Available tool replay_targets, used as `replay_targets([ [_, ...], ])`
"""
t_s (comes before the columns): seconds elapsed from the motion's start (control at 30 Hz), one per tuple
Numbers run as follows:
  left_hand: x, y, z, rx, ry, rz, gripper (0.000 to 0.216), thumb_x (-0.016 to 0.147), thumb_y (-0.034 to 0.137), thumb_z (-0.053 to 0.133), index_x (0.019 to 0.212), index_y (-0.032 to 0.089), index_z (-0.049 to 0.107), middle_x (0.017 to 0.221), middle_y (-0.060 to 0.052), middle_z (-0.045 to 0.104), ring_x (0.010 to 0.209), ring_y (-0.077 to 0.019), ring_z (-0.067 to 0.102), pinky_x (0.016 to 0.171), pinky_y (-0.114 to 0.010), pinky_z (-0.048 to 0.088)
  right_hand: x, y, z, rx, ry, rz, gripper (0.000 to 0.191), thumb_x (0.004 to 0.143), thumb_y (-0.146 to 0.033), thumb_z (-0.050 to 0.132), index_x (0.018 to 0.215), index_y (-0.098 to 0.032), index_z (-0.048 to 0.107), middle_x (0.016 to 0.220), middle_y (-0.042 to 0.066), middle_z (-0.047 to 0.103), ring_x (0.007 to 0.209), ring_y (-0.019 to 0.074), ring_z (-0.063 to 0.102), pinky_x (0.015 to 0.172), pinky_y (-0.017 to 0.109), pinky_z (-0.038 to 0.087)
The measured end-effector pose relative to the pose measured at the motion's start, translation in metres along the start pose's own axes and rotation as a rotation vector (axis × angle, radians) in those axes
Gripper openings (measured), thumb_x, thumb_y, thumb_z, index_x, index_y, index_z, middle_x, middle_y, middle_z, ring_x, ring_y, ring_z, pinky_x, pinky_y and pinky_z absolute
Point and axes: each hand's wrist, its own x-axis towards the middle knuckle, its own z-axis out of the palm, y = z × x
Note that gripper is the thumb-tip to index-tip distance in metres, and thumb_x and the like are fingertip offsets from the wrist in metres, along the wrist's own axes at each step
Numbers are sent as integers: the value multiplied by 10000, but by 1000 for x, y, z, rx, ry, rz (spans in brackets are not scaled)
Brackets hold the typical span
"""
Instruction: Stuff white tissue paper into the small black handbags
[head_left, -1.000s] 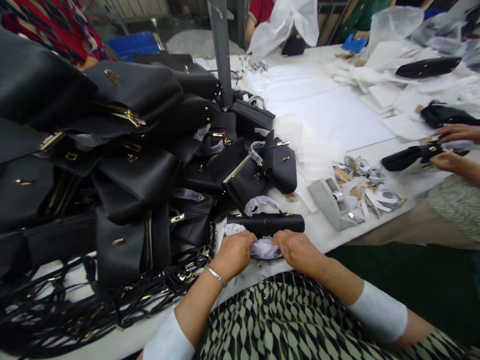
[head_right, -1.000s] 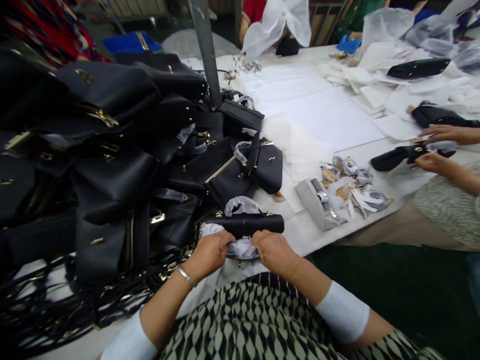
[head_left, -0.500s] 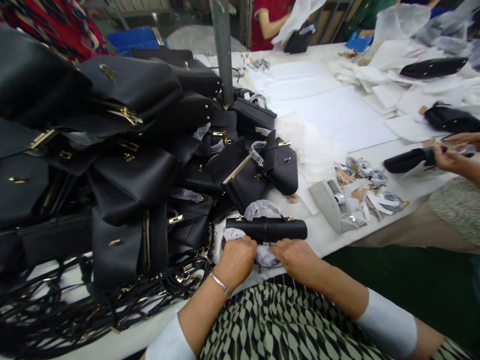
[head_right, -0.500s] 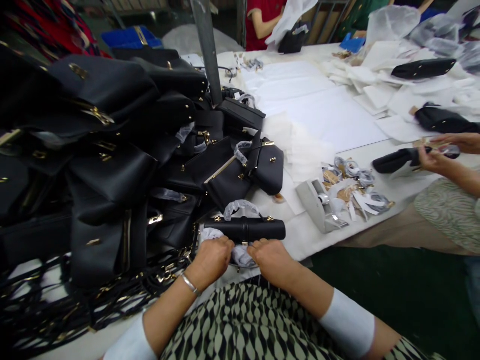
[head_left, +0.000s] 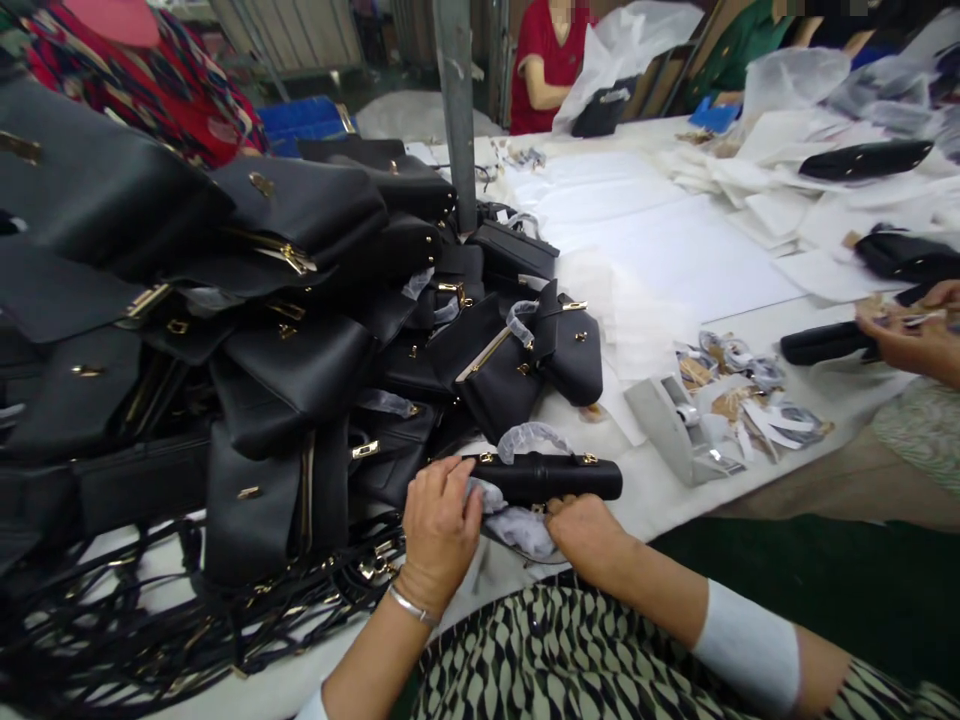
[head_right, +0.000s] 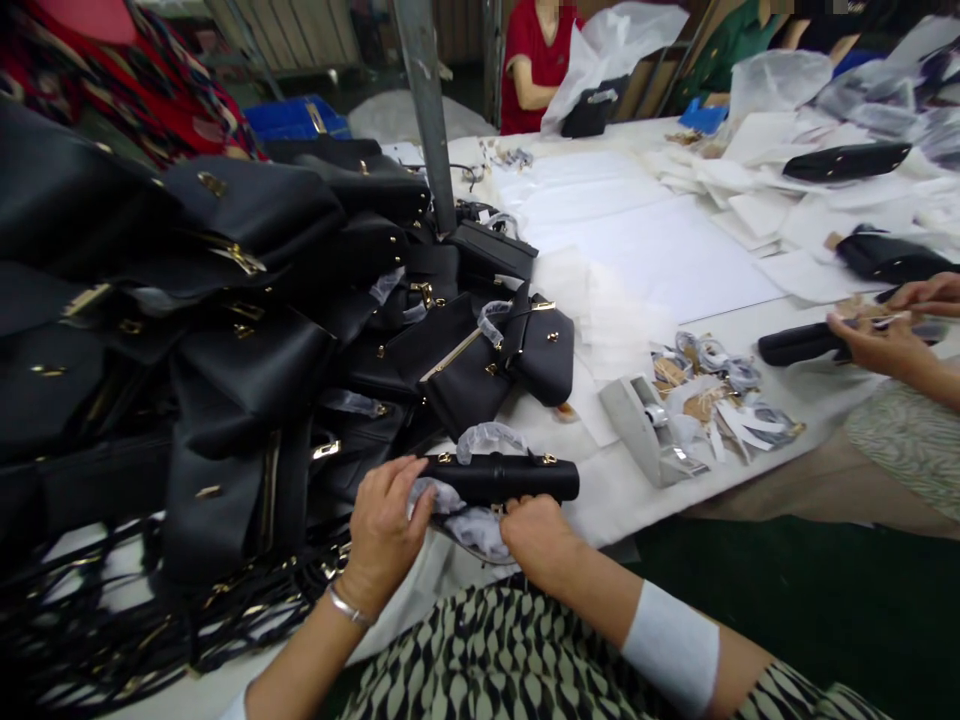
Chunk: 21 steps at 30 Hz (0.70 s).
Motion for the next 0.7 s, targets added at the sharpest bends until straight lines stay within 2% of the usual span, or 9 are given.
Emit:
replay_targets([
  [0.1,-16,-11,2,-169,-64,-127,197,912,214,501,1103,189,540,1034,-89,571,996,-216,550,903,-385,482,-7,4,0,33,54,-17,319,743,0,507,1002,-127,644,901,106,652,786,240,620,662,340,476],
  [0.23,-31,-13,6,-223,-102,-95,218,916,175,479,1121,202,548,1061,-84,558,1027,-202,541,938,-376,475,-20,10,-4,155,89,-55,430,784,-8,469,1172,-154,583,993,84,631,876,220,598,756,330,466],
  [0.3,-28,-11,7,-193,-125,-48,226,917,164,468,1122,196,557,1053,-88,567,1010,-206,543,924,-381,481,-27,11,-7,184,133,-64,356,850,-76,471,1173,-177,583,1014,77,616,889,221,577,774,341,453],
  [0.37,-21,-9,9,-133,-148,5,286,916,164,460,1193,184,529,1041,-98,576,981,-216,546,888,-389,494,-33,11,-10,213,185,-71,230,916,-180,462,1087,-196,616,985,64,608,879,222,558,778,350,441],
  [0.43,-12,-8,10,-65,-167,48,324,917,158,446,1235,161,508,994,-104,588,935,-224,550,840,-389,503,-34,12,-13,241,236,-85,214,949,-217,428,1012,-197,631,927,52,608,852,209,550,776,339,432],
  [0.5,-7,-7,10,-3,-194,88,264,921,151,425,1140,144,571,904,-96,597,866,-225,550,779,-378,504,-30,12,-13,216,325,-76,244,951,-180,398,1036,-183,626,912,58,616,839,203,549,779,336,422],
  [0.6,-7,-6,10,75,-219,134,220,924,150,412,937,147,631,810,-84,595,779,-221,535,710,-367,485,-14,13,-10,102,507,-14,274,905,-176,477,1155,-159,589,1096,106,612,993,255,527,895,400,382],
  [0.7,-15,-3,11,83,-151,156,217,915,124,416,961,149,626,832,-84,614,774,-216,534,702,-355,472,5,12,-5,16,555,-14,454,843,-194,561,1288,-134,502,1291,139,527,1133,304,458,995,461,312],
])
